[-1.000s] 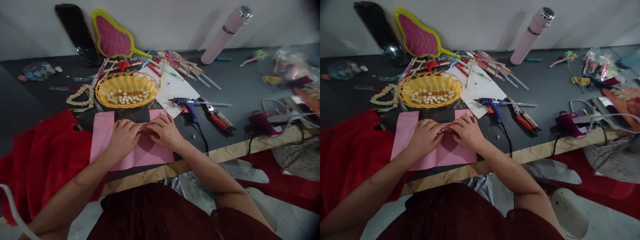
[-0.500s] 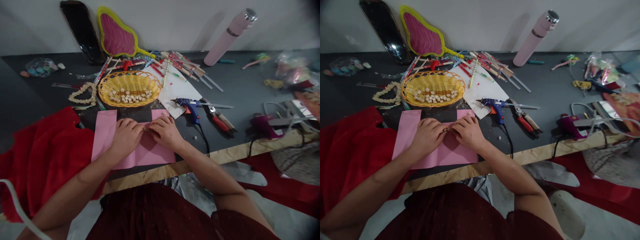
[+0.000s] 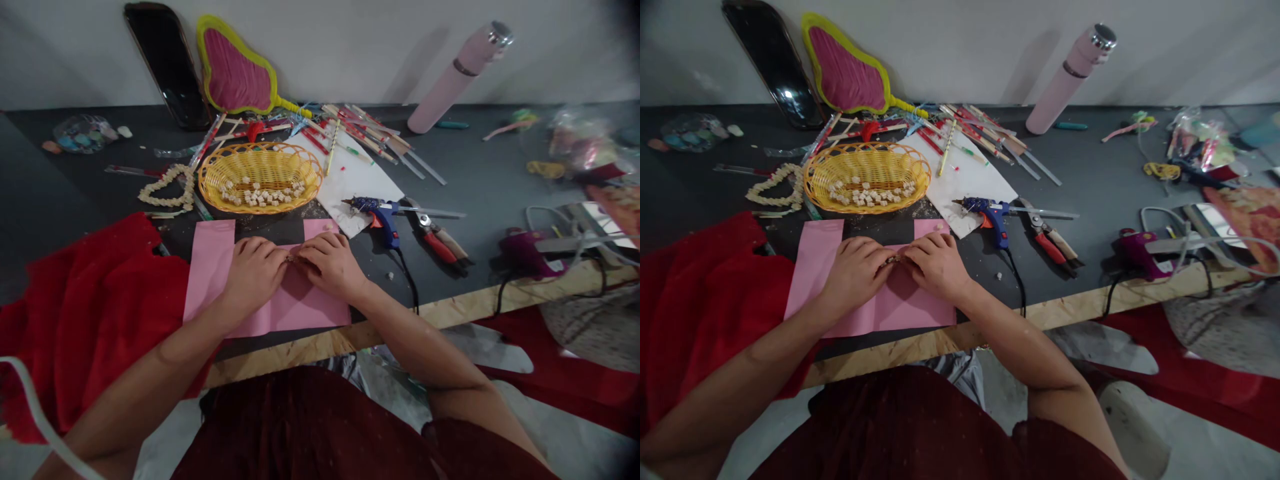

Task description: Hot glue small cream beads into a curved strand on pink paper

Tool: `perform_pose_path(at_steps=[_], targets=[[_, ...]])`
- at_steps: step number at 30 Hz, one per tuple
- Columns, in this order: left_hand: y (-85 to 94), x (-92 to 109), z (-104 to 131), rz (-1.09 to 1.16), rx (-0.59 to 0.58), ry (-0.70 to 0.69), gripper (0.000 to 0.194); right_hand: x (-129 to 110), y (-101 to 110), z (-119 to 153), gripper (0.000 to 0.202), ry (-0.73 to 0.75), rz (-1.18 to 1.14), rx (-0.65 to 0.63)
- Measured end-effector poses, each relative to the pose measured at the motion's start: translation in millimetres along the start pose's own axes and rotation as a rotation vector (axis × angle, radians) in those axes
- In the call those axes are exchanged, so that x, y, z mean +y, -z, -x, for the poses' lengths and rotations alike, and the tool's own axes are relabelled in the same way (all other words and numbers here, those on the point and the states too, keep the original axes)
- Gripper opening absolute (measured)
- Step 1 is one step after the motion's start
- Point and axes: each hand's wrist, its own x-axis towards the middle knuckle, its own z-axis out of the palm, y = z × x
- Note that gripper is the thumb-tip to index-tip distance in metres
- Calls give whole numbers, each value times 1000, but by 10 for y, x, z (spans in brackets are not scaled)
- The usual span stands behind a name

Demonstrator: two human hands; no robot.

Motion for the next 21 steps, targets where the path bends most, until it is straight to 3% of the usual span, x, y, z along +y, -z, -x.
perform_pose_path(at_steps=[5, 11, 15, 21], targets=[[25, -2, 10, 30, 3, 2, 27, 8, 10, 4, 22, 3, -6, -18], [173, -54, 44, 16, -9, -3, 25, 53, 30, 31, 26, 21, -64, -19], [234, -137, 73, -13, -36, 26, 20, 164, 79, 30, 23, -39, -150, 44], [185, -191, 84, -11, -47, 16, 23, 298, 196, -14, 22, -62, -194, 150]])
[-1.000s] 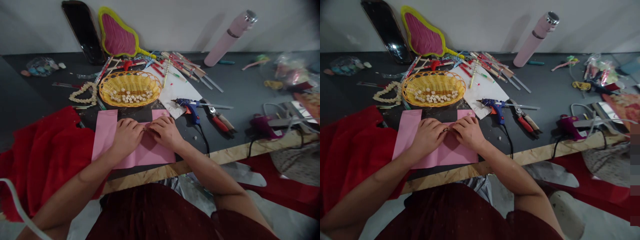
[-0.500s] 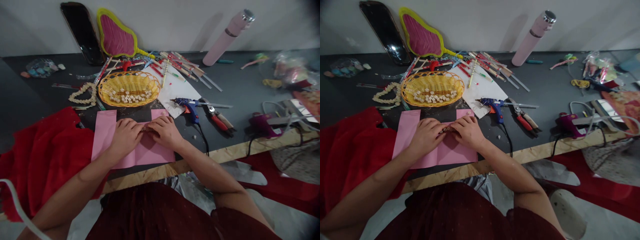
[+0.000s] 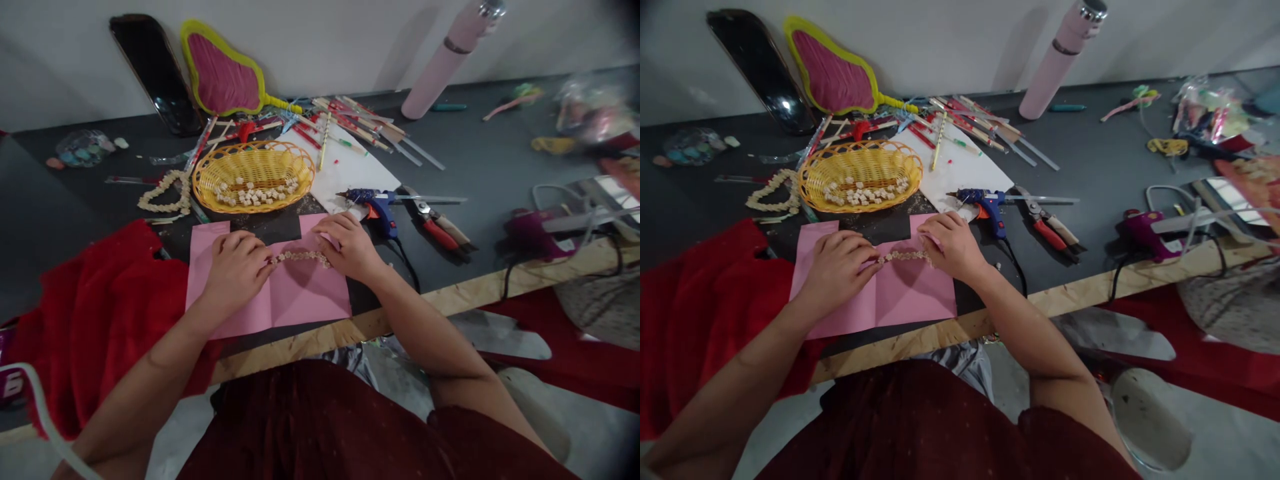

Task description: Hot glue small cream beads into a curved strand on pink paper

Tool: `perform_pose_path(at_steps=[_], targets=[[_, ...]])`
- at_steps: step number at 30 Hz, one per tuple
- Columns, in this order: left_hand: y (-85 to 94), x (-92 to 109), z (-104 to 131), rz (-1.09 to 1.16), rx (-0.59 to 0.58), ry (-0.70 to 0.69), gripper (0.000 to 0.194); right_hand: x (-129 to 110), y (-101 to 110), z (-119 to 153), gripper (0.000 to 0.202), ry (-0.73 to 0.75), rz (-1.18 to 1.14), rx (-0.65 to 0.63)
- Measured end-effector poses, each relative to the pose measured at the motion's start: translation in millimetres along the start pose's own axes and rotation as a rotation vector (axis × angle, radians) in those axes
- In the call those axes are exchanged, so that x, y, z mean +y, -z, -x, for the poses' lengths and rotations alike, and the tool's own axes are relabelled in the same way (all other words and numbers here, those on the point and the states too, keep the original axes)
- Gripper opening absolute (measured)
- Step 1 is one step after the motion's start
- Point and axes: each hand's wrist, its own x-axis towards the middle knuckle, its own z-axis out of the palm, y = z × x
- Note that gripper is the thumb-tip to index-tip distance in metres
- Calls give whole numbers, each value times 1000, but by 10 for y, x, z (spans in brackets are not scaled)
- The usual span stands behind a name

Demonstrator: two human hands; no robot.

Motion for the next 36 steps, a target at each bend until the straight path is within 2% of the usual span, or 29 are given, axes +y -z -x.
perform_pose_path(at_steps=[25, 36], targets=[[-33, 31, -14, 29, 7, -10, 22, 3, -51, 33, 19, -13, 22, -24], [-53, -8, -8, -30, -49, -18, 31, 114, -20, -15, 23, 65, 10, 63]])
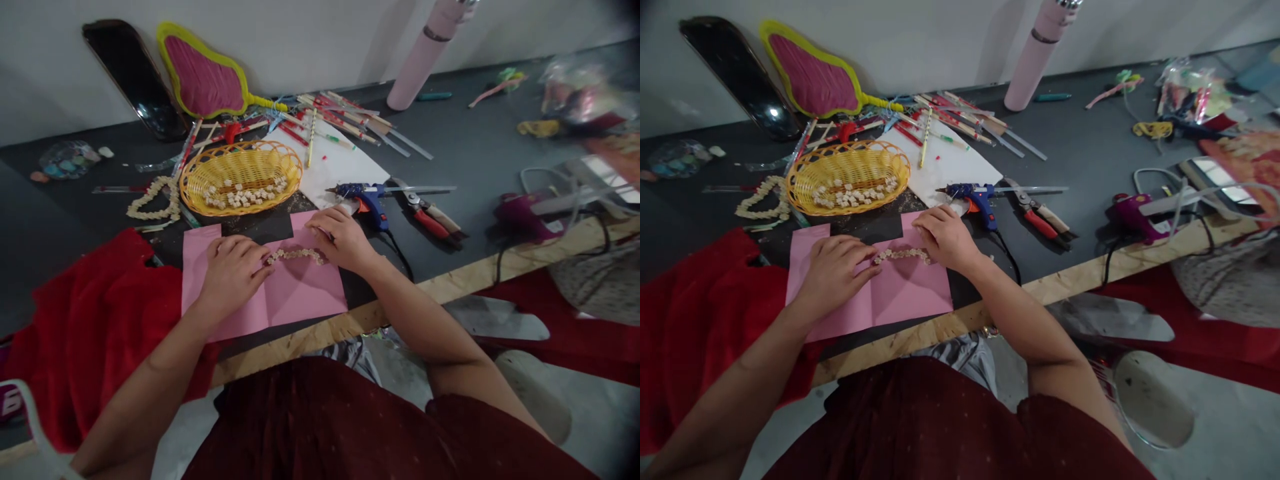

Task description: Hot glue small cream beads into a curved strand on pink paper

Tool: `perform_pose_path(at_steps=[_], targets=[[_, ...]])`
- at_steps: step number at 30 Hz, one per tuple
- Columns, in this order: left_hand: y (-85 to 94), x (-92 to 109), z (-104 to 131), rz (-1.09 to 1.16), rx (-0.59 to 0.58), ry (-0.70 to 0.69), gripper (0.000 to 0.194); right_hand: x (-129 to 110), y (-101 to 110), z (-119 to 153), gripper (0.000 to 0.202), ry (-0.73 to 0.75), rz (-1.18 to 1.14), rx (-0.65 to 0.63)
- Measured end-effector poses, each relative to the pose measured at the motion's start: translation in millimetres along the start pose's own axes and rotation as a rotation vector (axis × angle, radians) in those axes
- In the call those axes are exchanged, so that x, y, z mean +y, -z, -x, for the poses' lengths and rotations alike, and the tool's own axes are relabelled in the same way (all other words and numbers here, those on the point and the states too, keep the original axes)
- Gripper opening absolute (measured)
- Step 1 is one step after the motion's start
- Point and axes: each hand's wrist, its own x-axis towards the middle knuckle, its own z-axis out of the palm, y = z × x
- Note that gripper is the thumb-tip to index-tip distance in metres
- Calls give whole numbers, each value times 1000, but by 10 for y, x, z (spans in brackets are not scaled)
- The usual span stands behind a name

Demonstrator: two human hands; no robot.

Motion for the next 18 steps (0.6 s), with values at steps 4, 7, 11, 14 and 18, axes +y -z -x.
perform_pose_path(at_steps=[4, 7, 11, 14, 18], targets=[[11, 9, 0, -13, -2, -11, 33, 45, 9, 3, 22, 0, 17, 32], [12, 6, -2, -10, -8, -11, 35, 62, -1, 5, 22, -5, 17, 41], [7, -1, 0, -2, -11, -11, 36, 84, -23, 10, 22, -28, 6, 40], [8, -4, 5, 1, -7, -10, 36, 105, -34, 13, 21, -35, 1, 37], [14, -11, 12, 0, -9, -20, 37, 118, -43, 15, 21, -30, 19, 35]])
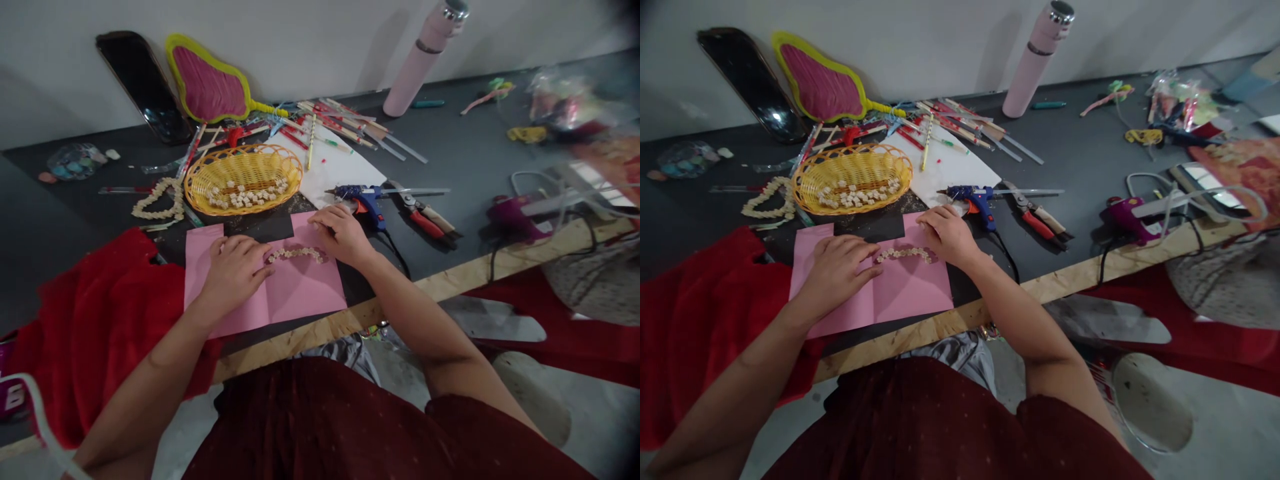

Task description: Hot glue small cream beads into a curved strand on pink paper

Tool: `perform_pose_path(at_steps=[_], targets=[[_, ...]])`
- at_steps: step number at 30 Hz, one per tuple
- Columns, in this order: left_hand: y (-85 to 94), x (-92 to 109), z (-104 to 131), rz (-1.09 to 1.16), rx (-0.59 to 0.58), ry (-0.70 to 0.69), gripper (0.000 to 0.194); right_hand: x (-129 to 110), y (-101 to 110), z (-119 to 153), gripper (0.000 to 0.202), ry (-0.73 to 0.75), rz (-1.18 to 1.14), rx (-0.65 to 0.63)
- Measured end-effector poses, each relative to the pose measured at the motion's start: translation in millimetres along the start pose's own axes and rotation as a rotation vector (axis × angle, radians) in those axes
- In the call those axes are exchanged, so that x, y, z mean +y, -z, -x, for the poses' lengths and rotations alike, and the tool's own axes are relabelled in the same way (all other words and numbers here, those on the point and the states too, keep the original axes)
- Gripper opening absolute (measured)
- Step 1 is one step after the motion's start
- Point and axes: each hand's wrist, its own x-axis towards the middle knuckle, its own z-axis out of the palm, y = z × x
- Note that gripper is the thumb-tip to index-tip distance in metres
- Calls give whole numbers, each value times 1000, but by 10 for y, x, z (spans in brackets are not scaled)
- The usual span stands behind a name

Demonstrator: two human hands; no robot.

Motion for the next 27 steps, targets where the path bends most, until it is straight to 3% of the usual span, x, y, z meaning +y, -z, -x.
perform_pose_path(at_steps=[27], targets=[[42, 54, -5, 63, -19, 44, 29, -31, -3, 3, 22, -4, -25, -16]])
